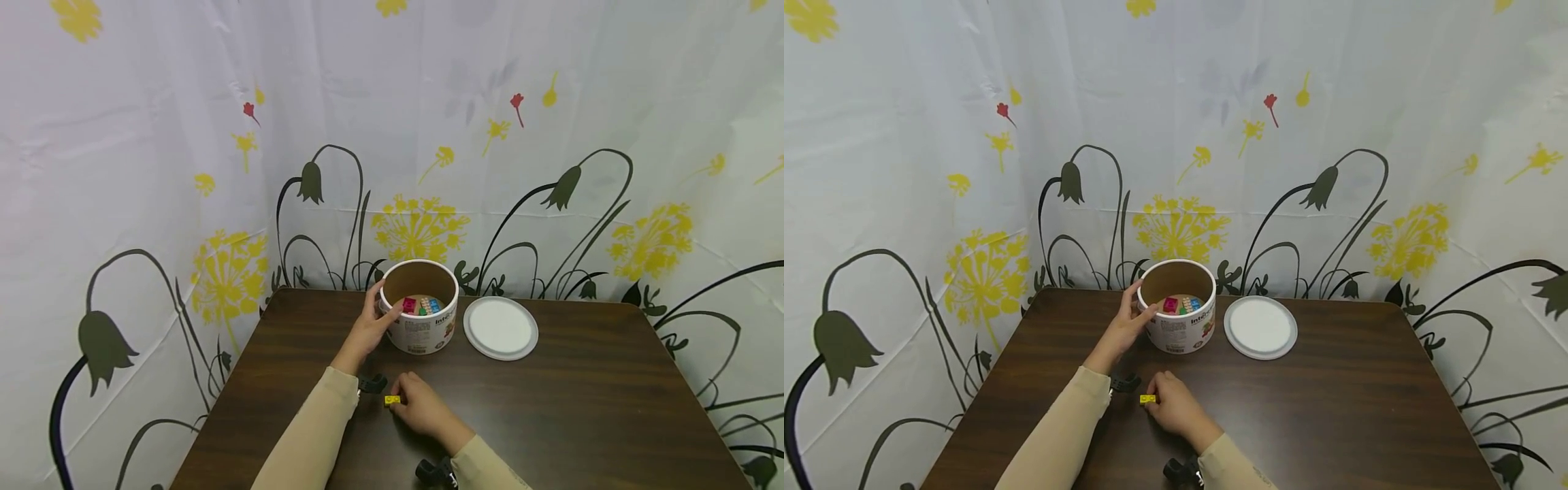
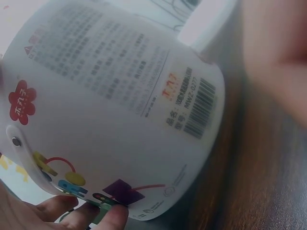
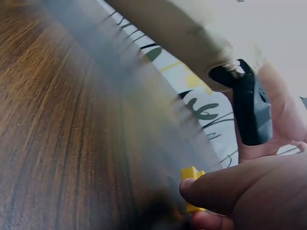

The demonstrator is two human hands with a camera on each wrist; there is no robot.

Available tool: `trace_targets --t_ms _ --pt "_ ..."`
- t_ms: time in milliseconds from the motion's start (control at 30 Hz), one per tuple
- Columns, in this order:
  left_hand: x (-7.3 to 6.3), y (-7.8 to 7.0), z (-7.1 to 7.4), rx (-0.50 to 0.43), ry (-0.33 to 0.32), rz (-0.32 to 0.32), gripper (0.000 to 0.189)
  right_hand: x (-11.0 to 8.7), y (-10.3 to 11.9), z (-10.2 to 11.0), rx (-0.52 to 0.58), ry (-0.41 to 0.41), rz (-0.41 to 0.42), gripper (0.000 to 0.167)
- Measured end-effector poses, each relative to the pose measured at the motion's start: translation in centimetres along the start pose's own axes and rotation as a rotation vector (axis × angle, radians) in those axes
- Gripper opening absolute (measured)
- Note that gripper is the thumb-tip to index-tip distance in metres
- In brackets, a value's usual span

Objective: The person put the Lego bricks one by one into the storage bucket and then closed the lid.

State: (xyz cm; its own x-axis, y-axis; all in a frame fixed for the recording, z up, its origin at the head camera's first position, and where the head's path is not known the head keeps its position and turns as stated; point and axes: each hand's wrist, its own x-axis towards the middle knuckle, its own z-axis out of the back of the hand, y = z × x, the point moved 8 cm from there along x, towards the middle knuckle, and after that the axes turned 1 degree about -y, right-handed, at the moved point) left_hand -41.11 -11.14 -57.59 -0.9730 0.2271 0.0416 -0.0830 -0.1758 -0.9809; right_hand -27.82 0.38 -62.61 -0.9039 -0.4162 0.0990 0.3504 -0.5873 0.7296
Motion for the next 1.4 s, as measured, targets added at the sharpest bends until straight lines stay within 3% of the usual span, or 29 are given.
trace_targets --t_ms 233,533,733,900,1067,1267,1400 --pt "0.1 -0.6 -0.3 -0.013 0.016 -0.023 0.083 -0.2 -0.8 1.0 0.169 0.037 -0.005 0.014" --pt "-0.1 -0.7 -0.9 -0.001 0.013 -0.014 0.085 -1.4 -1.6 2.0 0.300 0.046 -0.022 0.011" --pt "0.1 -0.5 -1.2 -0.003 0.007 -0.007 0.081 -1.8 -1.0 5.4 0.303 0.023 -0.037 0.011" --pt "0.2 -0.7 -1.3 0.000 0.006 -0.015 0.081 -1.1 0.4 11.0 0.309 -0.051 -0.014 0.014" --pt "0.0 -0.6 -1.3 0.012 0.019 -0.017 0.084 0.2 1.3 16.1 0.329 -0.209 -0.023 0.019" --pt "-0.2 -0.3 -0.6 0.008 0.008 -0.016 0.085 3.3 0.8 18.6 0.365 -0.359 -0.061 0.021" --pt "-0.1 -0.2 -0.4 0.000 0.003 -0.030 0.084 6.0 0.3 19.1 0.293 -0.400 -0.033 0.021"
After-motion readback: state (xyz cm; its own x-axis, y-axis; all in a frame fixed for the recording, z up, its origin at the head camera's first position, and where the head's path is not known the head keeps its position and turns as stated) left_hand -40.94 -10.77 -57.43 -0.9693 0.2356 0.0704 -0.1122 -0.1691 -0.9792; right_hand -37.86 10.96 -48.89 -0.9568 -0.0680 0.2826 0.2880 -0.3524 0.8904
